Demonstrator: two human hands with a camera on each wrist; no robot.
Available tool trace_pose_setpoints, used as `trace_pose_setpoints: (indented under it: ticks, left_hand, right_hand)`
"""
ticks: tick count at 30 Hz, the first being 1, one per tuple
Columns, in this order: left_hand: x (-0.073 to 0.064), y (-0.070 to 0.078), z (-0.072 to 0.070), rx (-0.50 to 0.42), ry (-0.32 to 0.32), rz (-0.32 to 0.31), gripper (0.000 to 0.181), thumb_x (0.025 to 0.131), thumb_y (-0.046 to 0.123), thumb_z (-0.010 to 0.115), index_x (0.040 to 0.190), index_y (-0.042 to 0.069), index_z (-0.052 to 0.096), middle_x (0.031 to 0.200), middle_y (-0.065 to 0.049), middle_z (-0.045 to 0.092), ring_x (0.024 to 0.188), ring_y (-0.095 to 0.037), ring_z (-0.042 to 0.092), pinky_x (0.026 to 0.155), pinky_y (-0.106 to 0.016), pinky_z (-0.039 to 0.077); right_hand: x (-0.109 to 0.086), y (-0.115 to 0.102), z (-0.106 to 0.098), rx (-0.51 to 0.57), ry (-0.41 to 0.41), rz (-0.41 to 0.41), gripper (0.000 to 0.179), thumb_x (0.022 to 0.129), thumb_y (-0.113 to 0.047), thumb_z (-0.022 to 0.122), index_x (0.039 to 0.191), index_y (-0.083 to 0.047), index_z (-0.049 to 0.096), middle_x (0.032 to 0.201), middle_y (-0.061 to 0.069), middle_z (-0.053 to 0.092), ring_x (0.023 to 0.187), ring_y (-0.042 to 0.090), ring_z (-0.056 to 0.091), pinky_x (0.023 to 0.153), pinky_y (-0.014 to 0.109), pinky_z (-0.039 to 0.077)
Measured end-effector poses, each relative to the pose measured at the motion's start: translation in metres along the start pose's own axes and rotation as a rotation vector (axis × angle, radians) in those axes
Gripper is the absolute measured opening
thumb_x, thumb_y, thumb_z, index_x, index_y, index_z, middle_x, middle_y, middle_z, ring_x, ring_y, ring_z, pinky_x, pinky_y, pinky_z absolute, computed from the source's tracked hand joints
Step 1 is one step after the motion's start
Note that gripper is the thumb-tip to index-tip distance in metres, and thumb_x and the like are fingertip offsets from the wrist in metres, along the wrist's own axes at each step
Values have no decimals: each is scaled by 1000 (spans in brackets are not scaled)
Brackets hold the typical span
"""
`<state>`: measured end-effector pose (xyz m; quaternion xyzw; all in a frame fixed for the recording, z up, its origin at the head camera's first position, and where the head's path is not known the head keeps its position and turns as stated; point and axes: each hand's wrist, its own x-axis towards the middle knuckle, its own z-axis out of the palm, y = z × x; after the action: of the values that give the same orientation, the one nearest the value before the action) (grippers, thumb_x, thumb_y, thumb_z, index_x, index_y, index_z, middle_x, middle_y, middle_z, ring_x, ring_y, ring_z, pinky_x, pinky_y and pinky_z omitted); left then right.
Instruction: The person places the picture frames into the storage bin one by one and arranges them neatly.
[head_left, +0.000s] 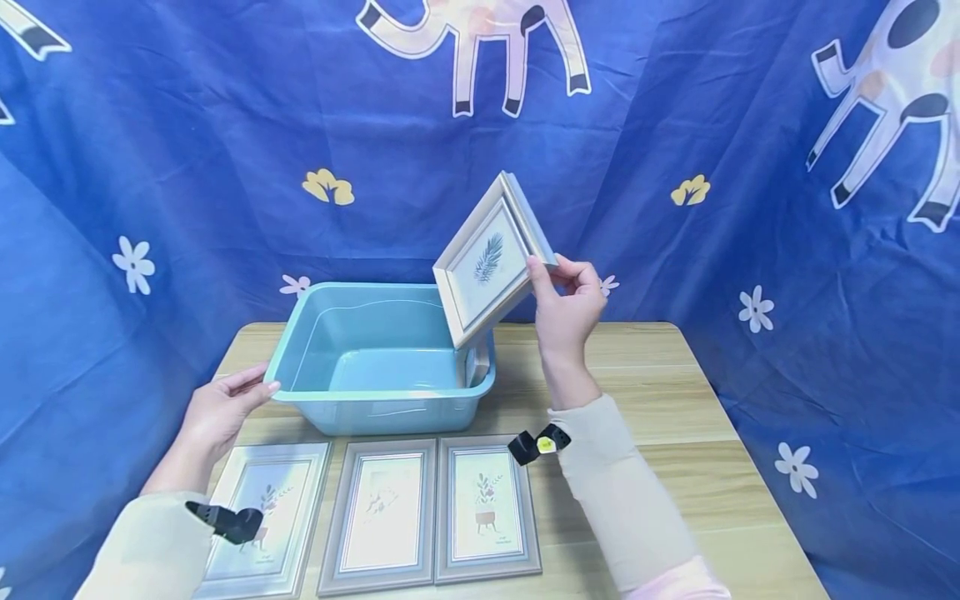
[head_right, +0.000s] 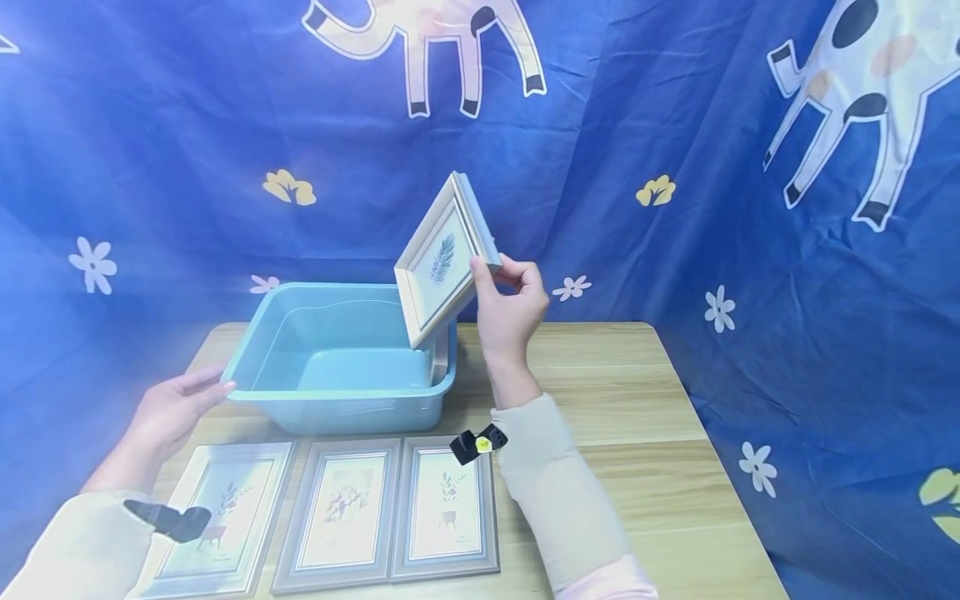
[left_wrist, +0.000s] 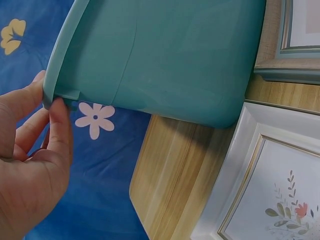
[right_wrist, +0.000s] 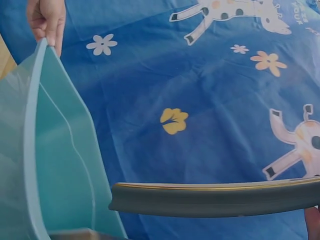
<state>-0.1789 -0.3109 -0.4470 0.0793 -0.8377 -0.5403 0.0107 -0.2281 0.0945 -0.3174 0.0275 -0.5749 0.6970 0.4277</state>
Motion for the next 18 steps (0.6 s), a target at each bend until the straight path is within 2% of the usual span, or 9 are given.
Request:
trace_pose_setpoints:
  ticks: [6,11,14,18]
  left_hand:
    - [0,1,0,29,-9,-20,67,92,34,64,141,-5,39,132,-18,49,94,8,49,81,-16,51]
    - [-1,2,-1,31,-14,-17,68,93,34,63,142,-5,38,129,-14,51,95,8,49,82,-16,51]
    - [-1,4,-1,31,-14,-11,67,93,34,63,142,-5,38,127,-10,52,95,8,49,82,-16,51]
    - [-3,6,0,38,-17,-9,67,94,34,61,142,-6,37,134,-21,47,98,6,49,85,-18,50]
  right_hand:
    - [-15,10,11,-74,17,-7,27,74,-5,82,87,9,63,80,12,68,69,13,61,59,21,54]
    - [-28,16,19,-135,7,-20,27,74,-5,82,88,9,63,83,17,68,72,21,62,59,21,51]
    - [-38,9,24,-159,0,-29,25,75,-2,80,87,11,62,83,19,68,72,28,63,58,25,53]
    - [-53,-3,29,-177,-8,-46,24,75,1,79,86,12,60,83,20,66,73,30,64,58,29,57]
